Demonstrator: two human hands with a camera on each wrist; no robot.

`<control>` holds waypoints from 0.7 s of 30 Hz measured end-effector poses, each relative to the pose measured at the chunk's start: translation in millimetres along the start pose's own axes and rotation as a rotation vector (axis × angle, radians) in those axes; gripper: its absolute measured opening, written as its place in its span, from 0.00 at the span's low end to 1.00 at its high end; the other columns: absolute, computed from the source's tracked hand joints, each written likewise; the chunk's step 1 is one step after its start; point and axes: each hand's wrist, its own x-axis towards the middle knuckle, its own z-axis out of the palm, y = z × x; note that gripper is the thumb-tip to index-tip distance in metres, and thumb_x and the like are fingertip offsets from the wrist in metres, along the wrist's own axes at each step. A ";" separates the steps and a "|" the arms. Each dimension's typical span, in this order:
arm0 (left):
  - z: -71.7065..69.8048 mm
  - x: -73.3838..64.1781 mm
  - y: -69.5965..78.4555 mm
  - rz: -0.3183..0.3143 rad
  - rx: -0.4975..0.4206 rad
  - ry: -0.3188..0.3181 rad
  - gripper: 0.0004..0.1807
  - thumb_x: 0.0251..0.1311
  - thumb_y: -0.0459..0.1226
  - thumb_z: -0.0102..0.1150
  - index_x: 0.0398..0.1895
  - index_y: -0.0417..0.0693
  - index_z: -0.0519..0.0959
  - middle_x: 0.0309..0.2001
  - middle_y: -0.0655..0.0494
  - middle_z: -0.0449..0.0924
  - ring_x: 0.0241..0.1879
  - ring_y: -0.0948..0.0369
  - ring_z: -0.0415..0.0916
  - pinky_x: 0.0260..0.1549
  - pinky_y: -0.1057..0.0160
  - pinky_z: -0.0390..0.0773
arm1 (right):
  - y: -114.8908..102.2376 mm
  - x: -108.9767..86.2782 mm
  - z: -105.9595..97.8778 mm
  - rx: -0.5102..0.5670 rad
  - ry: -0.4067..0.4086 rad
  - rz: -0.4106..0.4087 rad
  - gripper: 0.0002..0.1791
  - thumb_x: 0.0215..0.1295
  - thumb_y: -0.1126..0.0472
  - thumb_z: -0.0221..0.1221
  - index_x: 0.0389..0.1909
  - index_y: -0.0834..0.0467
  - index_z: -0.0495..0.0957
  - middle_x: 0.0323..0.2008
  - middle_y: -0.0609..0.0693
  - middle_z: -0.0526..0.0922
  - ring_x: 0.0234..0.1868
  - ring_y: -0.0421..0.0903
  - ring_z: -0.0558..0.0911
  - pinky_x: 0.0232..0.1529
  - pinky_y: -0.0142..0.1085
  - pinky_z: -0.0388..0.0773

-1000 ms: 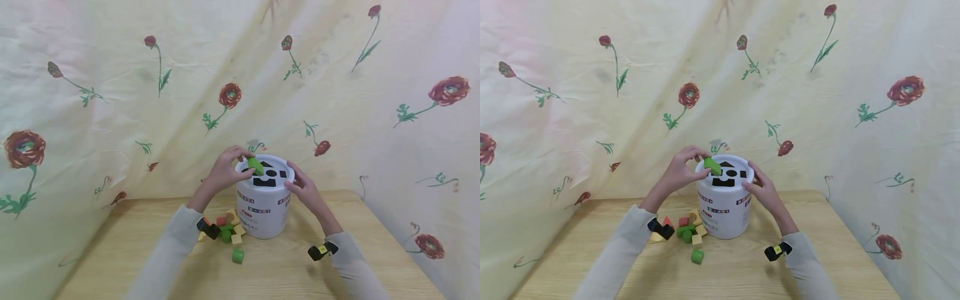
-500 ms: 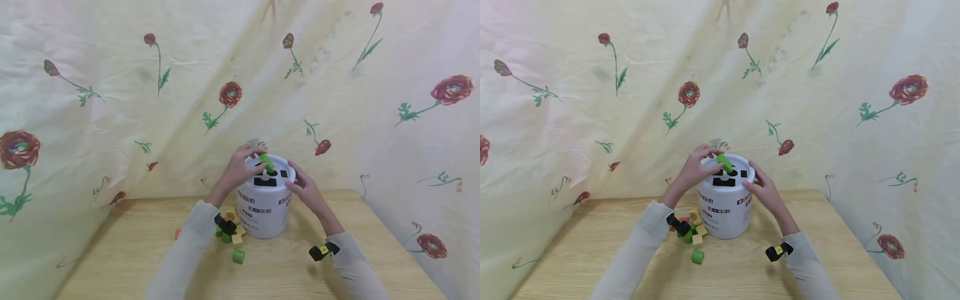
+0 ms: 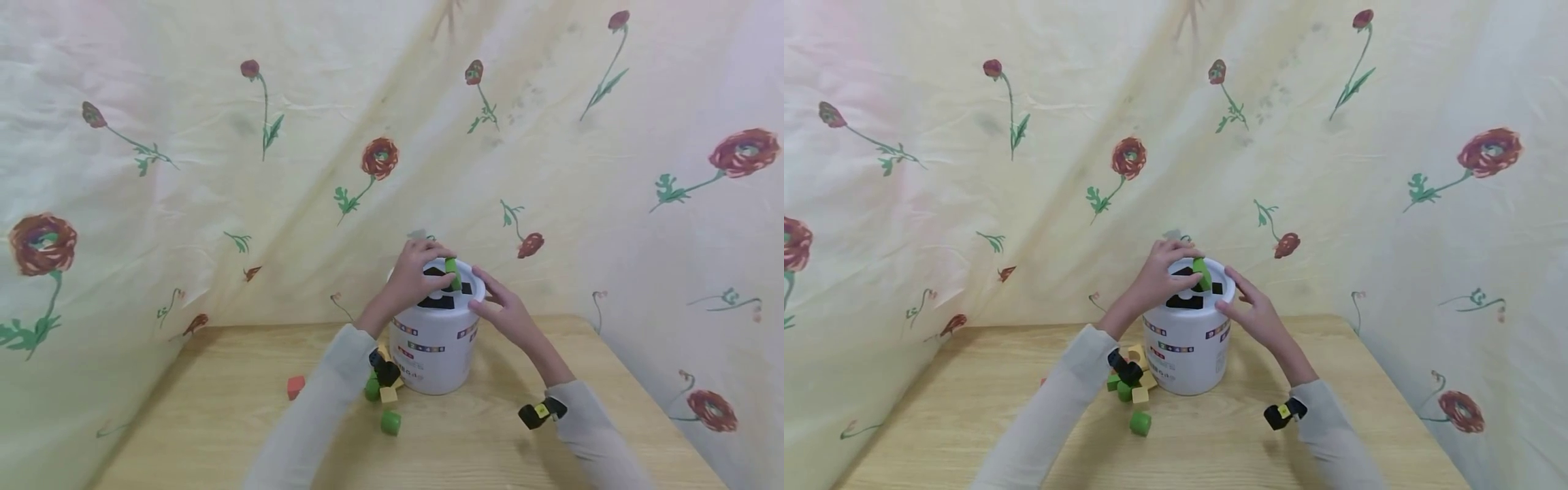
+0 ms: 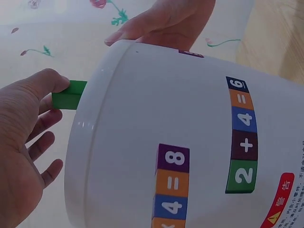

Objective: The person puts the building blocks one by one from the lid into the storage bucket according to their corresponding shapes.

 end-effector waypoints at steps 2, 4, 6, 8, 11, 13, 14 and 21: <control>2.2 1.6 0.2 0.008 0.023 0.001 0.22 0.63 0.45 0.70 0.59 0.53 0.83 0.60 0.52 0.77 0.61 0.53 0.67 0.58 0.52 0.75 | -0.5 0.9 -0.9 -0.011 -0.003 -0.004 0.39 0.75 0.50 0.57 0.81 0.43 0.51 0.81 0.56 0.55 0.75 0.66 0.63 0.63 0.67 0.69; 3.4 2.4 0.9 0.011 0.035 -0.003 0.22 0.63 0.45 0.70 0.59 0.53 0.83 0.60 0.53 0.77 0.61 0.53 0.66 0.58 0.52 0.74 | -0.3 1.4 -1.2 -0.017 -0.005 -0.009 0.39 0.75 0.50 0.57 0.81 0.43 0.51 0.81 0.56 0.55 0.76 0.65 0.62 0.64 0.67 0.68; 4.9 3.4 0.8 0.015 0.042 -0.003 0.21 0.63 0.44 0.70 0.59 0.53 0.83 0.60 0.53 0.78 0.60 0.53 0.66 0.57 0.53 0.73 | -0.2 1.9 -1.2 -0.019 -0.003 -0.018 0.39 0.75 0.50 0.57 0.81 0.44 0.51 0.81 0.56 0.55 0.77 0.64 0.62 0.66 0.66 0.67; 6.5 3.9 1.1 0.018 0.040 -0.002 0.21 0.62 0.44 0.70 0.58 0.52 0.83 0.59 0.53 0.78 0.58 0.53 0.66 0.56 0.53 0.72 | -0.1 1.2 -1.0 -0.020 0.000 -0.022 0.39 0.75 0.50 0.57 0.81 0.44 0.51 0.80 0.56 0.56 0.77 0.63 0.61 0.66 0.66 0.67; 9.0 5.7 0.6 0.024 0.050 0.001 0.21 0.62 0.43 0.70 0.58 0.52 0.83 0.59 0.53 0.78 0.59 0.53 0.66 0.57 0.53 0.72 | -0.5 1.0 -0.7 -0.023 -0.001 -0.020 0.39 0.75 0.50 0.57 0.81 0.44 0.51 0.81 0.56 0.55 0.77 0.64 0.61 0.66 0.66 0.66; 10.8 7.1 -0.1 0.033 0.067 0.004 0.20 0.63 0.44 0.69 0.58 0.52 0.83 0.59 0.53 0.78 0.59 0.54 0.67 0.58 0.52 0.71 | -0.9 0.8 -0.6 -0.024 -0.001 -0.017 0.39 0.75 0.50 0.57 0.81 0.44 0.51 0.81 0.56 0.55 0.77 0.64 0.61 0.66 0.66 0.67; 11.8 7.8 -0.3 0.036 0.073 0.003 0.20 0.63 0.44 0.69 0.58 0.52 0.83 0.59 0.53 0.78 0.59 0.54 0.67 0.58 0.52 0.71 | -1.0 0.8 -0.7 -0.024 -0.001 -0.015 0.39 0.75 0.50 0.57 0.82 0.44 0.51 0.81 0.56 0.55 0.77 0.64 0.61 0.66 0.66 0.67; 15.3 11.6 1.1 0.033 0.131 -0.020 0.21 0.65 0.46 0.67 0.60 0.54 0.82 0.61 0.54 0.78 0.63 0.55 0.66 0.60 0.52 0.71 | -1.8 1.9 -1.5 -0.026 -0.001 -0.020 0.39 0.75 0.50 0.57 0.82 0.45 0.51 0.80 0.56 0.55 0.77 0.64 0.62 0.66 0.66 0.67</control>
